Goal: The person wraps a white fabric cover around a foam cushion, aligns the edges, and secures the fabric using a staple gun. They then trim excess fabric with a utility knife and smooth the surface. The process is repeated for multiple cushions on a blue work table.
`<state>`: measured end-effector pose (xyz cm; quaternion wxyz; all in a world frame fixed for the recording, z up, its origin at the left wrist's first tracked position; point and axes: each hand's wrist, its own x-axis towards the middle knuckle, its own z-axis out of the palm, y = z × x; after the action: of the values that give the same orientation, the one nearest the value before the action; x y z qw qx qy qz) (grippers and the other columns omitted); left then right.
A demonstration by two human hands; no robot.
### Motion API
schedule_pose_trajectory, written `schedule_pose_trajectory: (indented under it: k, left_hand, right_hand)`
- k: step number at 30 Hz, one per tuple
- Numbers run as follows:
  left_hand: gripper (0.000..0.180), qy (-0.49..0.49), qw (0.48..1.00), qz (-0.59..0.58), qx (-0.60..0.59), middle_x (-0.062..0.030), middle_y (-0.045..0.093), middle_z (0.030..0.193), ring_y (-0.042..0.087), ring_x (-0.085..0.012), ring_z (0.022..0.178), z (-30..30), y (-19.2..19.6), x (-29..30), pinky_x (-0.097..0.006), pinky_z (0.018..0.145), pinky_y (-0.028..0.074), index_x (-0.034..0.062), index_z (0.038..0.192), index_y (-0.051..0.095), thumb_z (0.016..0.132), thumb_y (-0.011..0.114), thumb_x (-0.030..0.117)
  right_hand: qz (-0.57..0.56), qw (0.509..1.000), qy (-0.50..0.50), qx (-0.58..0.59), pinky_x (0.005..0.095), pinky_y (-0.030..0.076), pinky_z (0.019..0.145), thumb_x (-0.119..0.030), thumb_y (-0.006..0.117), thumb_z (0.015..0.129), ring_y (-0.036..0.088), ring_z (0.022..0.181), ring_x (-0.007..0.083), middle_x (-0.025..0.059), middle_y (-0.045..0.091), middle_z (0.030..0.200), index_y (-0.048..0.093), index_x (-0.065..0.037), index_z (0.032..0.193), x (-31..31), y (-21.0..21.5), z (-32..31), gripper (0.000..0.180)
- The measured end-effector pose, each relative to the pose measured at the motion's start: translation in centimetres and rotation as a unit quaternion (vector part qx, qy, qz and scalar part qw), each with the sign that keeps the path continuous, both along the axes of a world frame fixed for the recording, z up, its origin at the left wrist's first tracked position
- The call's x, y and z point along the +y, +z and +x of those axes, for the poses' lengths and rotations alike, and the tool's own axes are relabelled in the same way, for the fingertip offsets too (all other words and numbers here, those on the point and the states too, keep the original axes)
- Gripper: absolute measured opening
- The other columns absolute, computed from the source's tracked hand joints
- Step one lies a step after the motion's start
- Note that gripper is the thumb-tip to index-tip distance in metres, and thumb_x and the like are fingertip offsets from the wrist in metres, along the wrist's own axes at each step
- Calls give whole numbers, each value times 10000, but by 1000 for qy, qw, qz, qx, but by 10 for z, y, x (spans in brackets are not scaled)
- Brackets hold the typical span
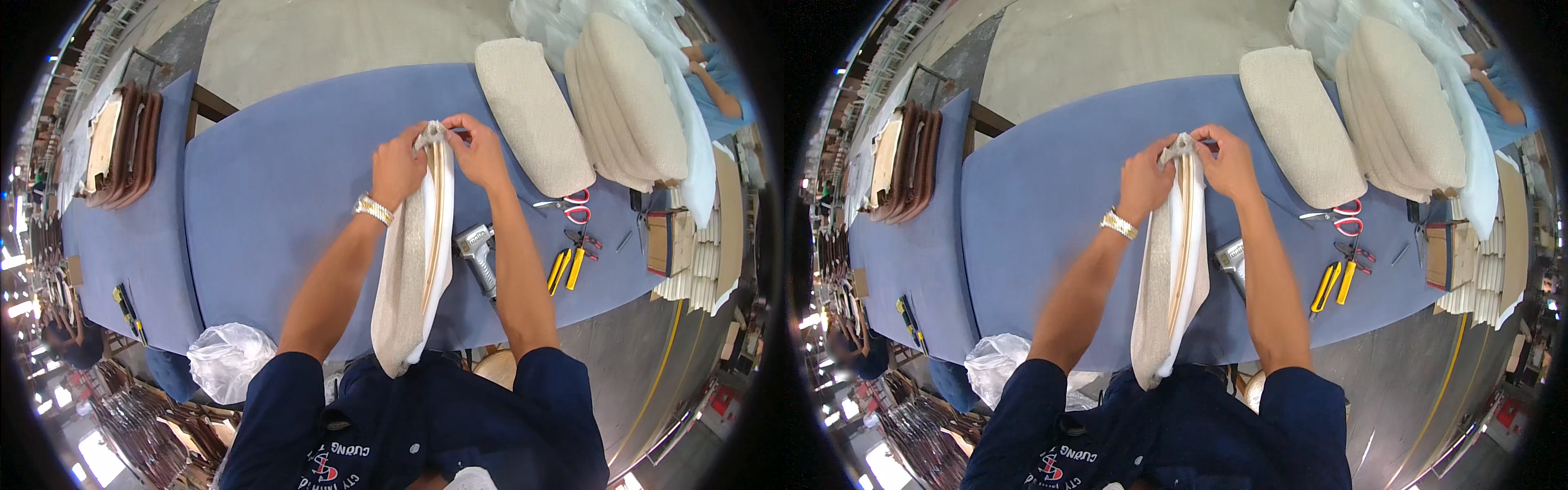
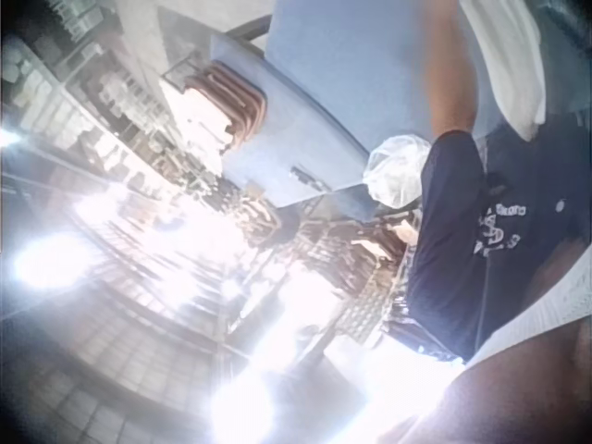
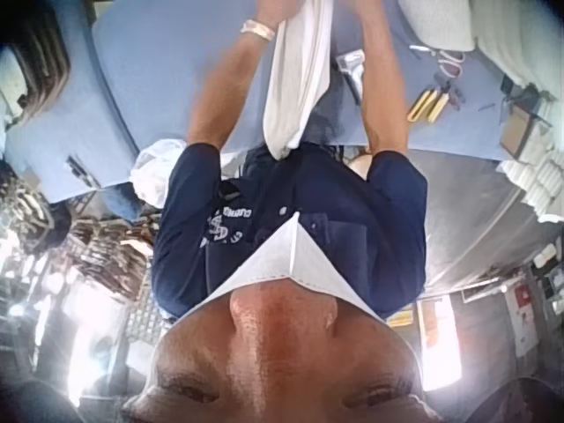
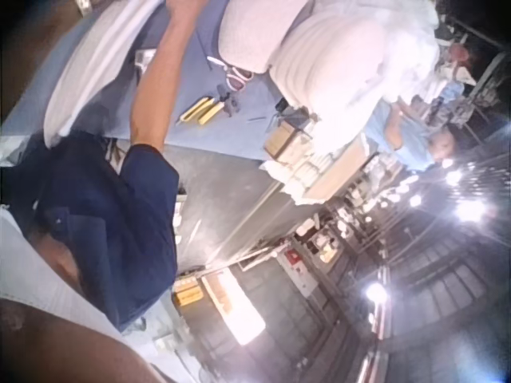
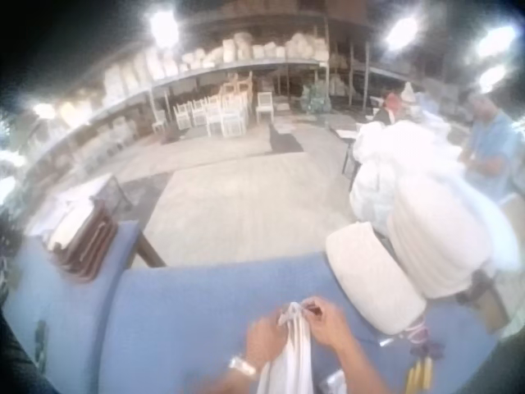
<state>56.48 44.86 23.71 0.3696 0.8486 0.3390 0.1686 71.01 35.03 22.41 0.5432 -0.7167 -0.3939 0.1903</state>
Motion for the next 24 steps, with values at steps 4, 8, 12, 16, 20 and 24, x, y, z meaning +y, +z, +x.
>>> schedule_pose_trajectory:
  k: [4, 8, 12, 16, 20, 24]
  left_hand:
    - [450, 36, 998, 18, -41, -182, 730, 1194, 716, -399, 984, -15, 10, -22, -459, 881, 575, 118, 1338, 675, 887, 659, 110]
    - [344, 55, 988, 82, -116, -174, 737, 1203, 725, -354, 1057, -29, 11, -28, -424, 900, 579, 53, 1273, 697, 934, 677, 112]
    - [234, 72, 975, 138, -162, -144, 751, 1189, 738, -311, 1053, -32, 9, -21, -380, 894, 590, 39, 1171, 739, 942, 697, 62]
    - [288, 69, 975, 144, -153, -135, 749, 1196, 738, -300, 1038, -27, 2, -8, -366, 865, 601, 60, 1156, 748, 878, 720, -10]
    - [269, 72, 977, 101, -172, -122, 755, 1194, 744, -282, 1044, -18, 2, -4, -361, 855, 608, 52, 1121, 763, 866, 729, -25]
    - [250, 33, 982, 85, -163, -125, 746, 1230, 727, -284, 1130, -18, 1, 10, -373, 911, 607, 37, 1103, 769, 869, 719, -36]
  right_hand:
    - [24, 999, -14, -24, 321, 578, 803, -54, 722, 927, 726, 897, 194, 105, 744, 1024, 725, -17, 1098, -10, 28, -33, 175]
    - [35, 997, -60, 40, 301, 587, 849, -36, 727, 925, 729, 947, 176, 88, 743, 1014, 720, -12, 1135, -8, 23, -48, 212]
    - [71, 996, -39, 30, 311, 595, 831, 1, 728, 897, 734, 928, 216, 109, 736, 1064, 713, -4, 1065, -2, 24, -52, 169]
    - [56, 994, -93, -2, 350, 593, 788, -11, 707, 896, 731, 915, 299, 140, 728, 1078, 665, -10, 1010, 14, 14, -64, 122]
    - [101, 977, -186, 2, 364, 576, 784, 6, 679, 914, 717, 935, 303, 156, 724, 1082, 636, -15, 1007, 29, -4, -90, 104]
    - [163, 965, -202, 35, 363, 545, 859, 35, 694, 902, 679, 1015, 287, 152, 723, 1097, 623, -19, 969, 38, -11, -94, 111]
